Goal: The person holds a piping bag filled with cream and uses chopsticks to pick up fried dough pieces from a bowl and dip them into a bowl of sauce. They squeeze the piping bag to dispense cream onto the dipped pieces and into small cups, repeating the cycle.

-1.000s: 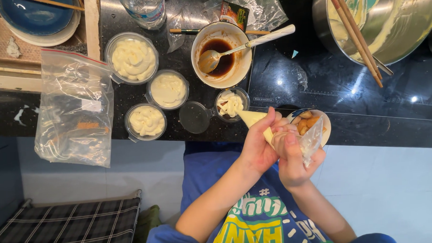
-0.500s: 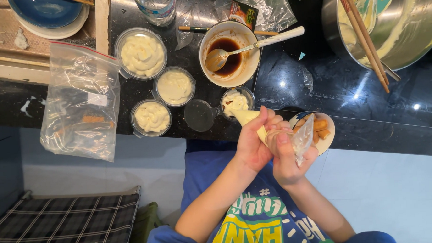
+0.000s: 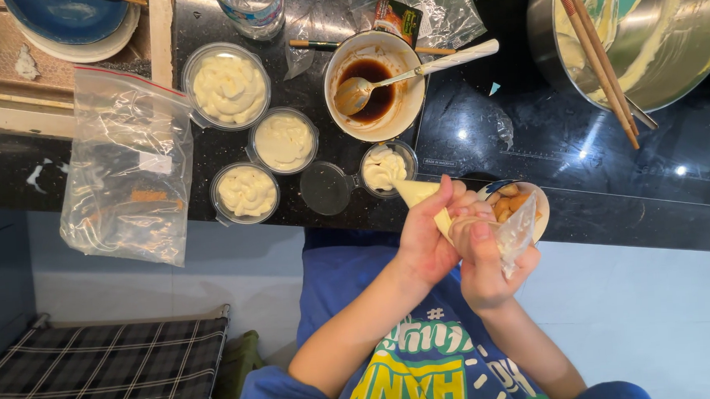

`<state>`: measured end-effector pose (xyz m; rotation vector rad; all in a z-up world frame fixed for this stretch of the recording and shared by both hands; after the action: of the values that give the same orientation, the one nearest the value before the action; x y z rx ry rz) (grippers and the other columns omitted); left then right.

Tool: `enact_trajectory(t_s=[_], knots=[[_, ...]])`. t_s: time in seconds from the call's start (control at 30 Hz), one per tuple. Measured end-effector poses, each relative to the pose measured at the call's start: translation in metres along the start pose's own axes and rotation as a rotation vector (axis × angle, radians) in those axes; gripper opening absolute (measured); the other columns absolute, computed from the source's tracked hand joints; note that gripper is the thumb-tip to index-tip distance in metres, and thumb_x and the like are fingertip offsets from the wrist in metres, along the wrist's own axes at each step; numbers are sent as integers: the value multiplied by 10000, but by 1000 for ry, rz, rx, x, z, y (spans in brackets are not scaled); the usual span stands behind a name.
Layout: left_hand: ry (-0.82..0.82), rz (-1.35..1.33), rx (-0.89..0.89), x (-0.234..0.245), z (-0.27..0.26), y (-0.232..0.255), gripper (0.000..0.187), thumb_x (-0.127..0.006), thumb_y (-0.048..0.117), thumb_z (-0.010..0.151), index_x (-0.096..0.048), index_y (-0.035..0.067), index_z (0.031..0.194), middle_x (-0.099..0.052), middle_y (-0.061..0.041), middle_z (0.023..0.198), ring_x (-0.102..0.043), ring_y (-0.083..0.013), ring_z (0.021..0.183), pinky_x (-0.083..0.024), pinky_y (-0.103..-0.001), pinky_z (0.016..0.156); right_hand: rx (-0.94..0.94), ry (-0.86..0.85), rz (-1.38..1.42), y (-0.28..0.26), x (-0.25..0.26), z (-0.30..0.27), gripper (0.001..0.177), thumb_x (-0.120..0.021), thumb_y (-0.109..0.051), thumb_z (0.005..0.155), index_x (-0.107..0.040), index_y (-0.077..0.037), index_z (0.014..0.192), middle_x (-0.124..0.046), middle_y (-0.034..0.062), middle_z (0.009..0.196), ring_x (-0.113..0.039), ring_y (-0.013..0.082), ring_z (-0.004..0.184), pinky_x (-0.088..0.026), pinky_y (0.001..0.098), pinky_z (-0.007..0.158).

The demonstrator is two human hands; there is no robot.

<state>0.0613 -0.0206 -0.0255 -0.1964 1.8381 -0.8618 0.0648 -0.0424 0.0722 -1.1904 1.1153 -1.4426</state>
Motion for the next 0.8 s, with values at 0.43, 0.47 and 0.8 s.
enact_trajectory(t_s=[0.43, 0.47, 0.8], knots=[[35, 119, -46, -1, -2, 10, 382, -541, 281, 1128, -412, 135, 800, -425, 2, 764, -496, -150, 847, -472, -322, 931, -32, -102, 185, 17, 8, -10, 333, -485, -27, 1033, -464, -31, 701, -483, 40, 640, -459, 130, 608, -455, 339, 840], [49, 121, -40, 0, -1, 10, 369, -547, 264, 1126, -419, 133, 805, -426, 3, 763, -501, -147, 843, -473, -328, 938, -45, -86, 226, 27, 15, -15, 363, -489, -45, 1037, -433, -48, 678, -462, 24, 601, -441, 114, 566, -439, 322, 766], [191, 526, 18, 12, -7, 14, 110, -634, 150, 1006, -538, 124, 957, -497, 10, 731, -577, -152, 736, -530, -355, 804, 144, -301, 92, 13, 18, -35, 426, -535, -272, 991, -452, -38, 646, -523, 78, 659, -513, 243, 643, -433, 390, 698]])
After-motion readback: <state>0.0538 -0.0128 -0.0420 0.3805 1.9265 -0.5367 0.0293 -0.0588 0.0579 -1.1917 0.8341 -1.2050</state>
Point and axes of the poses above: each hand's wrist, its own z-axis towards the middle knuckle, its own x-axis out of the back of the hand, y = z × x, the point moved 8 cm from there along z, towards the middle knuckle
